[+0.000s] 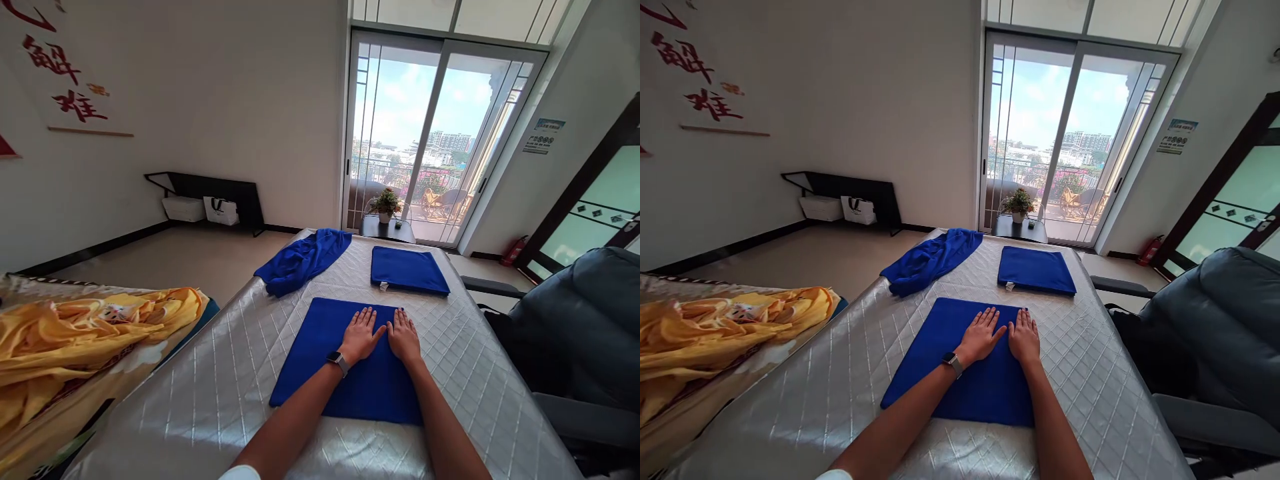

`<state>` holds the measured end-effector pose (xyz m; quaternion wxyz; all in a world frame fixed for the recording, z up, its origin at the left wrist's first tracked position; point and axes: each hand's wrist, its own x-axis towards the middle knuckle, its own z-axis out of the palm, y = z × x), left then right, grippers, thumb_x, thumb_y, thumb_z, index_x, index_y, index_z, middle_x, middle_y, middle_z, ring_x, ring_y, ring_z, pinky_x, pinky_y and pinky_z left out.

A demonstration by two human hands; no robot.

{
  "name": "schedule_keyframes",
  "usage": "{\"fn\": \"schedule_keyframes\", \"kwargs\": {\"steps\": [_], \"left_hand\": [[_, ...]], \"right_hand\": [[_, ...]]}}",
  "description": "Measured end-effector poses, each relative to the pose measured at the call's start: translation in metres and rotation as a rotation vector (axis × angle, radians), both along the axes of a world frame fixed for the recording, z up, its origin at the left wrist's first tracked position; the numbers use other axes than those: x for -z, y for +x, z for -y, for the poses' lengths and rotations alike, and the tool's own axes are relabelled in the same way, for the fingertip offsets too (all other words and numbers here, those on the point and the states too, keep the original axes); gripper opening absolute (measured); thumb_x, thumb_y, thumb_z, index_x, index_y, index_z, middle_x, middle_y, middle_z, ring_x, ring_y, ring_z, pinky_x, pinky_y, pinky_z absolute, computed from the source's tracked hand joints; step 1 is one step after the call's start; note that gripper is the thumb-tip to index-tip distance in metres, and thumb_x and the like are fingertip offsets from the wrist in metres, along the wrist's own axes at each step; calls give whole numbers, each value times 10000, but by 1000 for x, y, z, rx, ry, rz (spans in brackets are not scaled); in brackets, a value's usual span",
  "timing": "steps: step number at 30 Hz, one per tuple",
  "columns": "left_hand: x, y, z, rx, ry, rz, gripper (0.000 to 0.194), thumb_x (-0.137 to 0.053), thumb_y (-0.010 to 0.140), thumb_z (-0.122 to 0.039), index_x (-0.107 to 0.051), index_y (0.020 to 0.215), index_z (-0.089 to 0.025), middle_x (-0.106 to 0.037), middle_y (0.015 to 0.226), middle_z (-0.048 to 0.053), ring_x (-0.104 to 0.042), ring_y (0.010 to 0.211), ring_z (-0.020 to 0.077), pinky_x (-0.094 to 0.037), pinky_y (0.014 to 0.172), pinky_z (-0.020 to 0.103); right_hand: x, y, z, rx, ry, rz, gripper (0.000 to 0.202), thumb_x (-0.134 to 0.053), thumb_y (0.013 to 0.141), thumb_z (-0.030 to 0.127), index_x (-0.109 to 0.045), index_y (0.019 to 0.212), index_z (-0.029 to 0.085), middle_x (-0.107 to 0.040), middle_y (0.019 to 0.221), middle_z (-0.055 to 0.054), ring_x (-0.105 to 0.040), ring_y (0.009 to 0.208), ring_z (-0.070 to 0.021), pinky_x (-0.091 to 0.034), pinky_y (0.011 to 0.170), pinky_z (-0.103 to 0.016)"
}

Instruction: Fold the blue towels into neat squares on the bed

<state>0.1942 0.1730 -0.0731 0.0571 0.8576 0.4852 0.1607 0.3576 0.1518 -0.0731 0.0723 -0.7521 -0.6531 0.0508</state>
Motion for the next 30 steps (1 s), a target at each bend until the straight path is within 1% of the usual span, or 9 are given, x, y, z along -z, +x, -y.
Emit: {"fn": "schedule_keyframes", "kwargs": {"steps": [3,6,8,10,12,16,22,26,30], "left_hand": [[-3,-55,-12,-109,-15,-57,767,-151,1016,-639,-370,1561,-145,-348,1627,116,-258,1527,260,-197,1252,464],[-3,-111,-22,-237,-14,-93,799,-147,1013,-644,-354,1562,-101,-322,1633,143,-254,1528,276,-183,1254,465],[0,-139,-26,-289,-22,-90,795,-158,1018,-634,-336,1566,-85,-305,1639,151,-253,1527,280,-191,1252,464],[3,-155,-28,-303,-32,-78,788,-161,1025,-620,-321,1568,-73,-294,1642,154,-251,1528,271,-202,1250,450],[6,-161,-28,-306,-32,-69,790,-161,1027,-615,-314,1567,-58,-291,1642,158,-253,1528,262,-201,1251,433],[10,-159,-27,-312,4,-54,766,-195,1031,-598,-325,1563,-62,-308,1635,161,-271,1522,256,-203,1250,426],[8,-159,-26,-306,22,-30,739,-229,1034,-571,-344,1554,-59,-322,1628,167,-286,1516,269,-215,1248,430],[4,-158,-24,-302,27,-48,727,-248,1038,-541,-348,1544,-29,-332,1619,184,-293,1512,272,-228,1244,425],[2,-157,-23,-304,40,-76,711,-265,1040,-517,-355,1536,-16,-338,1612,191,-311,1505,271,-241,1238,424]], "right_hand": [[1,-1,-2,16,4,-17,680,-139,1030,432,-197,1599,64,-176,1680,-89,-106,1551,-172,-41,1239,-341],[2,0,-3,19,3,-30,676,-141,1029,429,-201,1599,71,-173,1681,-77,-107,1551,-170,-38,1241,-346],[3,0,-3,19,2,-33,677,-143,1027,426,-195,1600,69,-168,1682,-76,-107,1551,-169,-39,1243,-351],[3,0,-2,20,-2,-31,680,-142,1026,427,-191,1599,66,-163,1682,-77,-105,1551,-169,-41,1244,-354],[4,0,-2,19,-8,-24,683,-140,1025,434,-189,1600,68,-164,1683,-72,-102,1551,-165,-44,1243,-349],[2,0,-1,16,-19,1,681,-135,1025,433,-185,1602,75,-164,1684,-67,-95,1551,-162,-49,1242,-341],[-5,-3,4,19,-34,31,665,-121,1027,398,-194,1599,65,-179,1680,-79,-118,1550,-182,-82,1242,-354],[-6,-5,22,19,-37,38,665,-146,1028,399,-208,1593,54,-180,1677,-94,-121,1551,-205,-89,1244,-384],[1,-9,47,-15,-39,35,668,-145,1033,423,-198,1596,65,-153,1679,-92,-109,1552,-196,-89,1244,-372]]}}
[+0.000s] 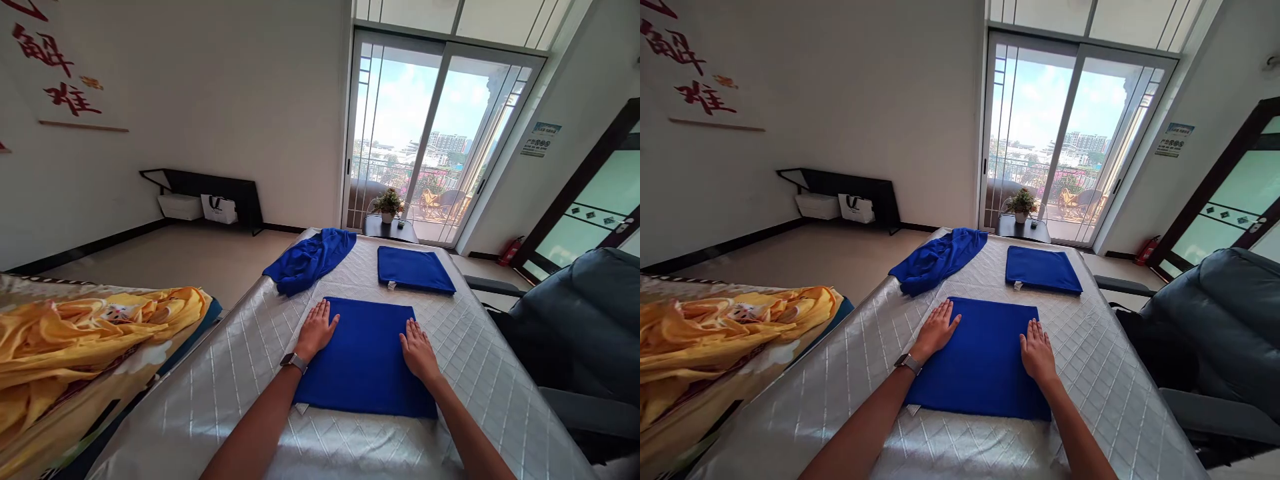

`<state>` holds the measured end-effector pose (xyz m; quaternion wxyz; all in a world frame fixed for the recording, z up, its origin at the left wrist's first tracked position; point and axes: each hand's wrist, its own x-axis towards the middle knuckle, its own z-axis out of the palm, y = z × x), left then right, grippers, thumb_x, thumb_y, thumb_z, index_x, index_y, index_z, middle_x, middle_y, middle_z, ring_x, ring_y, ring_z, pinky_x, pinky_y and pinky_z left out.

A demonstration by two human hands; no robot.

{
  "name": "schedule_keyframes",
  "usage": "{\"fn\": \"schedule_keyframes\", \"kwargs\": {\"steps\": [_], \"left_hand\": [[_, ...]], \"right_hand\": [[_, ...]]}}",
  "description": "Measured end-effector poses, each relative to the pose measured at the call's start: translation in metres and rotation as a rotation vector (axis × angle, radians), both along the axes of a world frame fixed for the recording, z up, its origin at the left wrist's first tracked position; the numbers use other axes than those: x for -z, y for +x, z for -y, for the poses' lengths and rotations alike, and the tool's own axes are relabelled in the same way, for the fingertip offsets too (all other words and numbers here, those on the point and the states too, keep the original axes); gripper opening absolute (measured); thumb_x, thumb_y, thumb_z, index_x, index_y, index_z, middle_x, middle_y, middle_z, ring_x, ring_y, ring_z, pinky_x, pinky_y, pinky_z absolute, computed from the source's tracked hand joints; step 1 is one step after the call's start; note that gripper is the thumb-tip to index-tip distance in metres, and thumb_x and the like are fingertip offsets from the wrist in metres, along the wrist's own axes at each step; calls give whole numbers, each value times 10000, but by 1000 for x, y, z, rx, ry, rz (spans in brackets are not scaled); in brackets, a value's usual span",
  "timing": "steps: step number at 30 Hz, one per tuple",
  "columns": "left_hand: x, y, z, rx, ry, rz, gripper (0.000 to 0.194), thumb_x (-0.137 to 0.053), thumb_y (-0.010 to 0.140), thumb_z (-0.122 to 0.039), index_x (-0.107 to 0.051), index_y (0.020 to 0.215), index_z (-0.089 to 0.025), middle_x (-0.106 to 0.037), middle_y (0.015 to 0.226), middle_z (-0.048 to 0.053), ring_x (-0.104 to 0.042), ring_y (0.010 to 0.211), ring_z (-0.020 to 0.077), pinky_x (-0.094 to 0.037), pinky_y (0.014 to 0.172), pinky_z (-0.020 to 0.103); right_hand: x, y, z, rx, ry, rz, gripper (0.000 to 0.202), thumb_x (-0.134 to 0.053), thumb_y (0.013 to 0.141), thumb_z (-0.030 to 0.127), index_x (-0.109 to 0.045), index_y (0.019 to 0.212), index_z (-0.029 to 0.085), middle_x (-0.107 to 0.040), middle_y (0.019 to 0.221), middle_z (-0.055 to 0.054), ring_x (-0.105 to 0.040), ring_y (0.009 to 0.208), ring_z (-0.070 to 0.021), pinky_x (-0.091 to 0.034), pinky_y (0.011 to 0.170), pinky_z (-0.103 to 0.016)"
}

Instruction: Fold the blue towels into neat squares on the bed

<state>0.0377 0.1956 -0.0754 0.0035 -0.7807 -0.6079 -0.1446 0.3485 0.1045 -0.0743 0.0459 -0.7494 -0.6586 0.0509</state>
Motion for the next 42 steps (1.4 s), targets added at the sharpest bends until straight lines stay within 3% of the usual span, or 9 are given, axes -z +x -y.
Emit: {"fn": "schedule_keyframes", "kwargs": {"steps": [8,10,13,16,19,23,33,36,42], "left_hand": [[-24,10,8,-7,115,-63,648,-313,1039,-454,-429,1497,-11,-408,1567,220,-341,1488,311,-221,1241,489],[-31,32,18,68,141,-39,603,-304,1048,-419,-461,1482,-32,-436,1554,212,-368,1476,301,-268,1227,472],[-31,88,44,329,130,9,564,-267,1067,-414,-495,1469,-92,-472,1543,172,-399,1462,260,-326,1205,440],[-18,145,70,511,119,50,592,-258,1067,-476,-442,1511,-131,-438,1572,146,-350,1488,242,-315,1215,445],[-3,171,82,542,97,70,606,-237,1069,-481,-371,1552,-141,-405,1592,137,-317,1503,235,-305,1223,452],[4,146,78,488,65,38,643,-247,1055,-542,-371,1557,-160,-396,1595,132,-328,1498,253,-316,1216,481],[13,3,88,134,8,-44,722,-276,1009,-654,-341,1567,-201,-302,1640,79,-281,1517,272,-273,1230,492],[15,-10,92,121,17,-42,731,-281,1008,-655,-348,1564,-187,-306,1638,81,-286,1515,264,-261,1240,473],[13,-7,94,121,-1,-18,736,-268,1013,-647,-374,1555,-161,-331,1628,96,-297,1511,269,-263,1240,478]], "right_hand": [[3,-8,14,3,32,-12,668,-152,1034,425,-194,1593,61,-149,1677,-105,-98,1553,-193,-67,1247,-382],[1,-9,13,5,34,-28,665,-159,1033,418,-194,1592,59,-152,1675,-110,-101,1553,-195,-68,1247,-389],[-2,-9,14,13,41,-43,662,-165,1032,405,-200,1589,50,-163,1671,-123,-116,1551,-202,-86,1245,-396],[-3,-8,17,-17,36,-23,621,-189,1025,337,-237,1590,83,-165,1672,-102,-110,1551,-197,-92,1244,-388],[-4,-7,20,-57,23,-2,599,-210,1011,272,-263,1590,126,-151,1677,-74,-95,1552,-197,-88,1244,-384],[-7,-9,18,-38,22,-7,620,-197,1026,336,-226,1589,78,-155,1671,-113,-115,1551,-214,-101,1244,-396],[-2,-11,15,-2,38,-59,645,-176,1032,383,-198,1588,59,-155,1672,-109,-109,1550,-193,-83,1250,-393],[-2,-11,15,0,28,-41,652,-172,1030,400,-202,1588,65,-163,1670,-95,-114,1549,-189,-93,1251,-393],[-16,-18,29,4,18,0,650,-178,1023,396,-227,1586,75,-161,1668,-79,-113,1549,-198,-86,1255,-414]]}}
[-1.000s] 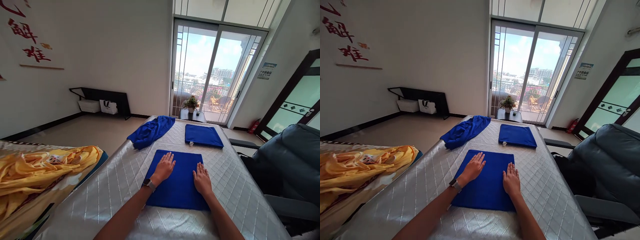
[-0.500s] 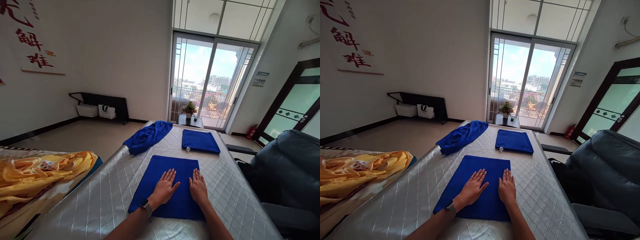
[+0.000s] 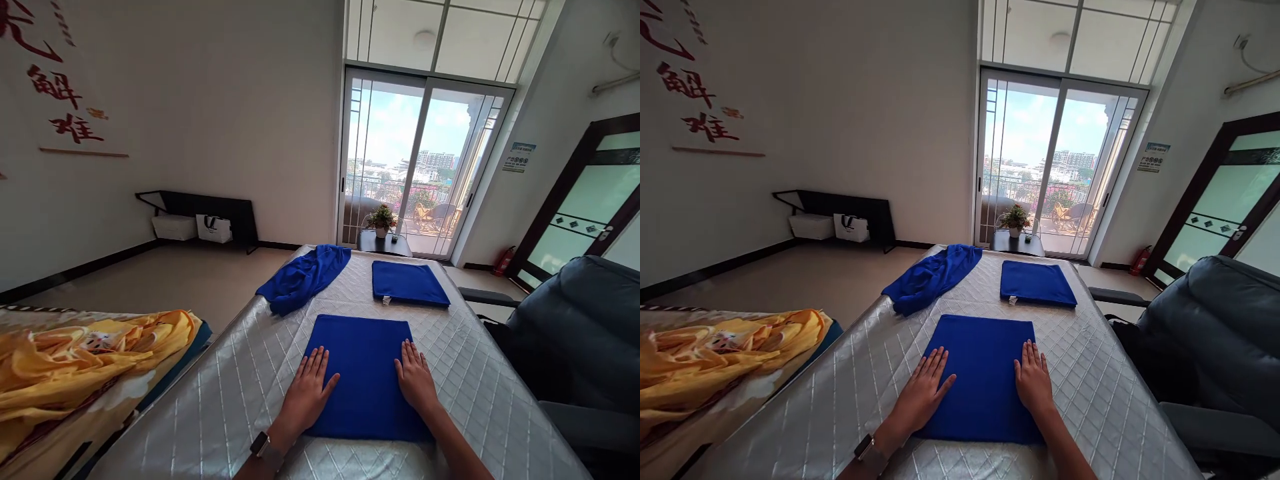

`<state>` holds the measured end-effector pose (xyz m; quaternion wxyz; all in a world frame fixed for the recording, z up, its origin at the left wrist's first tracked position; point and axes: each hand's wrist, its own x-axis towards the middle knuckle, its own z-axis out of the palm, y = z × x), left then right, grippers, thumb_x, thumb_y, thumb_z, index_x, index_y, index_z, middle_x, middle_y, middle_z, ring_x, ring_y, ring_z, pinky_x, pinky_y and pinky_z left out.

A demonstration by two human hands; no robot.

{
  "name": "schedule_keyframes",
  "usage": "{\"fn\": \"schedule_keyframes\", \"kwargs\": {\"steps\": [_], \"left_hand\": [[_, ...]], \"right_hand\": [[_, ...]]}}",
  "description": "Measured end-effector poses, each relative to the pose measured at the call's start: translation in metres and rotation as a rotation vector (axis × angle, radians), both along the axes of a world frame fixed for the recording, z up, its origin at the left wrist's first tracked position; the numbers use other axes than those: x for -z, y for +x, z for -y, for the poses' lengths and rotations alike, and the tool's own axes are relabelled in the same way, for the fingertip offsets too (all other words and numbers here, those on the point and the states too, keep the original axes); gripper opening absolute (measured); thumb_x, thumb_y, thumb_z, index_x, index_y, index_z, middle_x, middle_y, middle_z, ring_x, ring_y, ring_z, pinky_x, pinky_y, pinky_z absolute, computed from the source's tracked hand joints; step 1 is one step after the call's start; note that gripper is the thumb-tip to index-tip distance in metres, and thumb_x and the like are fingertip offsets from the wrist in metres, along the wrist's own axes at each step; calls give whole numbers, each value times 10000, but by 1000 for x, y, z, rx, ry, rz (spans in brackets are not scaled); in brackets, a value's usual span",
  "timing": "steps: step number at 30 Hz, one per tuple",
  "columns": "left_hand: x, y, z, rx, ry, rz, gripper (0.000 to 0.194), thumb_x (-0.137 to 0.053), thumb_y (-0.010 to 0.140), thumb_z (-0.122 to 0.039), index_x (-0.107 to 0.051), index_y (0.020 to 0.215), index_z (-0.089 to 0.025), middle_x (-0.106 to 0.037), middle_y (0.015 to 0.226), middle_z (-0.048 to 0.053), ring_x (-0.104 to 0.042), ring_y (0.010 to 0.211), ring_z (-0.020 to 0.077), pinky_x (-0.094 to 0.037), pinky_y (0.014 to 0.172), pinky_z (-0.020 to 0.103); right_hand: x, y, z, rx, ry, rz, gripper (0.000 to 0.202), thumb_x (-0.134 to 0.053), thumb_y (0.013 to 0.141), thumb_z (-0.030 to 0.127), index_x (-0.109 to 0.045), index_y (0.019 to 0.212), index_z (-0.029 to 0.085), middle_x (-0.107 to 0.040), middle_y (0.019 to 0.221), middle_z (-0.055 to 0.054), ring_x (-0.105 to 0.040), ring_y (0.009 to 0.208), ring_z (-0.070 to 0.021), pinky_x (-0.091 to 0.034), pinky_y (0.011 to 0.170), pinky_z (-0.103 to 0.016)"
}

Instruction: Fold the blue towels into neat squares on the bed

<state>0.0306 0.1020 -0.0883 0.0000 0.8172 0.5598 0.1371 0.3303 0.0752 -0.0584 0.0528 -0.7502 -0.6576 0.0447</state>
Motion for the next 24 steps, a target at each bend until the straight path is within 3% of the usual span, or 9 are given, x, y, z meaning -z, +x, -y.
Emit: {"fn": "schedule_keyframes", "kwargs": {"steps": [3,8,11,18,21,24], "left_hand": [[1,0,0,-1,4,9,738,-263,1014,-644,-373,1556,-156,-344,1623,104,-295,1512,273,-263,1238,494],[3,0,0,1,3,7,740,-268,1012,-642,-371,1557,-152,-338,1626,107,-291,1514,272,-258,1241,489],[-1,1,1,5,-6,-2,742,-260,1014,-641,-362,1560,-149,-301,1639,104,-273,1520,268,-244,1246,480],[-12,0,1,19,-22,4,721,-302,1022,-621,-346,1565,-148,-300,1639,117,-264,1522,270,-235,1248,480],[-21,18,8,117,-14,48,669,-313,1034,-592,-322,1578,-202,-314,1640,99,-283,1516,262,-280,1231,469],[-35,61,26,331,-43,95,626,-319,1046,-559,-296,1587,-246,-346,1630,77,-317,1503,235,-324,1213,426]], "right_hand": [[2,-5,25,-20,2,14,655,-193,1018,415,-254,1585,94,-170,1664,-72,-119,1548,-205,-77,1259,-427],[23,-6,67,-4,3,11,671,-169,1025,447,-253,1583,84,-144,1664,-73,-98,1547,-203,-113,1262,-434],[27,-4,76,-15,3,-23,671,-188,1029,447,-249,1583,74,-143,1663,-79,-93,1547,-205,-139,1261,-438],[16,-5,80,-44,16,-65,651,-203,1030,413,-230,1587,76,-130,1663,-72,-73,1546,-211,-118,1267,-434],[13,-5,83,-75,9,-85,640,-201,1033,426,-211,1595,118,-107,1661,-35,-81,1545,-191,-103,1268,-418],[11,-4,84,-85,-12,-87,653,-195,1033,444,-200,1592,107,-102,1659,-36,-95,1544,-187,-105,1266,-397]]}}
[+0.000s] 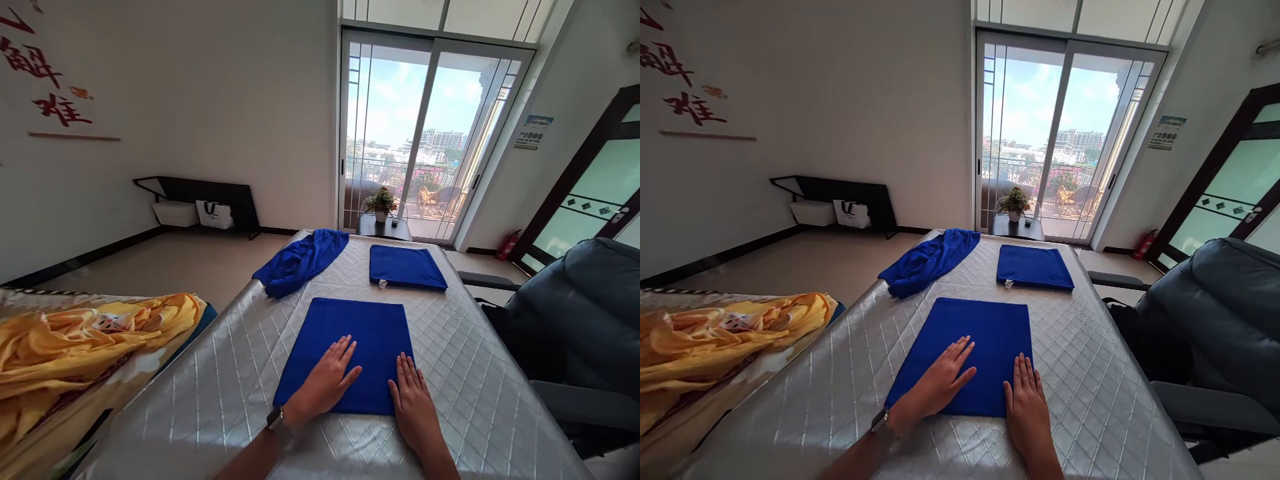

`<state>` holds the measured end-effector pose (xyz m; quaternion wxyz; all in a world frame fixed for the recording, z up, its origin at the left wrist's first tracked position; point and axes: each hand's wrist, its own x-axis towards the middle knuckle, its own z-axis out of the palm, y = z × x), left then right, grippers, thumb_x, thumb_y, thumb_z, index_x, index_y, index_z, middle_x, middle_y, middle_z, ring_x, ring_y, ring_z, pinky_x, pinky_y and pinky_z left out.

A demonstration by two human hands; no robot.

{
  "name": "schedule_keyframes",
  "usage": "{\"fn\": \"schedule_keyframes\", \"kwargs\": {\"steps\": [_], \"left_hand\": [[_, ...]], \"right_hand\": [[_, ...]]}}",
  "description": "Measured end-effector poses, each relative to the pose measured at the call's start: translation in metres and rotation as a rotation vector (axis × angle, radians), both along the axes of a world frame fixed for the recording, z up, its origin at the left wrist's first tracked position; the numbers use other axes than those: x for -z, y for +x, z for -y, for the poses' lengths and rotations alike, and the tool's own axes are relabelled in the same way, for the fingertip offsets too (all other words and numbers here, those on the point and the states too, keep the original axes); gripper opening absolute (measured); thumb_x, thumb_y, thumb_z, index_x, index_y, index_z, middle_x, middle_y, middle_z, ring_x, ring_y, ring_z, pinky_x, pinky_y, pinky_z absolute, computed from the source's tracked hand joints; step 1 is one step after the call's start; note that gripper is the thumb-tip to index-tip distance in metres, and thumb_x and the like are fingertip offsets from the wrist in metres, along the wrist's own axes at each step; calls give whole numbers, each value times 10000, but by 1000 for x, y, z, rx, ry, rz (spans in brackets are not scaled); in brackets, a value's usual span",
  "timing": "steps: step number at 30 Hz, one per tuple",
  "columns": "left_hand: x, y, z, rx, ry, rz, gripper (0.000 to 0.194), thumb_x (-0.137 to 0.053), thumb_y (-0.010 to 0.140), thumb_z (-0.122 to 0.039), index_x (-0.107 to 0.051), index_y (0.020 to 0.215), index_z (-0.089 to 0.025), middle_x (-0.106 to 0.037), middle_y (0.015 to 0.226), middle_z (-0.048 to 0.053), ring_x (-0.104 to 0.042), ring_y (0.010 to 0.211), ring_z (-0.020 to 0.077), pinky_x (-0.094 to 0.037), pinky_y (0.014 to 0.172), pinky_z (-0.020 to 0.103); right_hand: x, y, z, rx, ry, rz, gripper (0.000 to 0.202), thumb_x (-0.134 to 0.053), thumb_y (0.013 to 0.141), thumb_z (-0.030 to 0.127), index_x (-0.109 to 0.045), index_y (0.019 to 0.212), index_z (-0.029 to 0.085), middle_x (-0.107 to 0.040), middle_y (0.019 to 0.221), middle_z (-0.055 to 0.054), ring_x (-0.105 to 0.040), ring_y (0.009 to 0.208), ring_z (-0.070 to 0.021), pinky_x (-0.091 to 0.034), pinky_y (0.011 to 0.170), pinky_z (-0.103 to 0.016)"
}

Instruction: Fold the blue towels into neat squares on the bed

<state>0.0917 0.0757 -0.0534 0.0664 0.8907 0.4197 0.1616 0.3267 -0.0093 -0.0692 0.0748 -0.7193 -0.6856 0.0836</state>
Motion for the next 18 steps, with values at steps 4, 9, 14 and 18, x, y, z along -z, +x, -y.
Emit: {"fn": "schedule_keyframes", "kwargs": {"steps": [4,9,14,18], "left_hand": [[-12,69,27,247,18,45,631,-311,1054,-528,-229,1607,-236,-301,1647,68,-258,1525,225,-268,1243,425],[-6,89,33,249,11,25,625,-254,1066,-506,-131,1620,-243,-282,1652,55,-244,1529,220,-260,1245,434],[11,25,25,57,16,-73,661,-288,1042,-578,-159,1609,-264,-289,1649,50,-296,1513,248,-292,1228,478],[28,-46,24,-248,37,-123,672,-294,1032,-601,-153,1600,-270,-273,1654,40,-281,1518,261,-277,1231,497]], "right_hand": [[-1,1,0,-14,-30,4,613,-242,1007,343,-254,1582,132,-130,1657,-20,-102,1544,-193,-106,1265,-398],[0,1,1,-16,-16,-21,595,-255,1006,346,-313,1573,173,-162,1653,-16,-108,1544,-203,-111,1264,-412],[3,1,1,18,20,-47,664,-208,1026,462,-256,1585,107,-143,1658,-55,-123,1542,-211,-113,1266,-409],[7,1,1,24,29,-37,661,-196,1025,454,-218,1592,114,-119,1662,-33,-111,1543,-194,-101,1269,-401]]}}
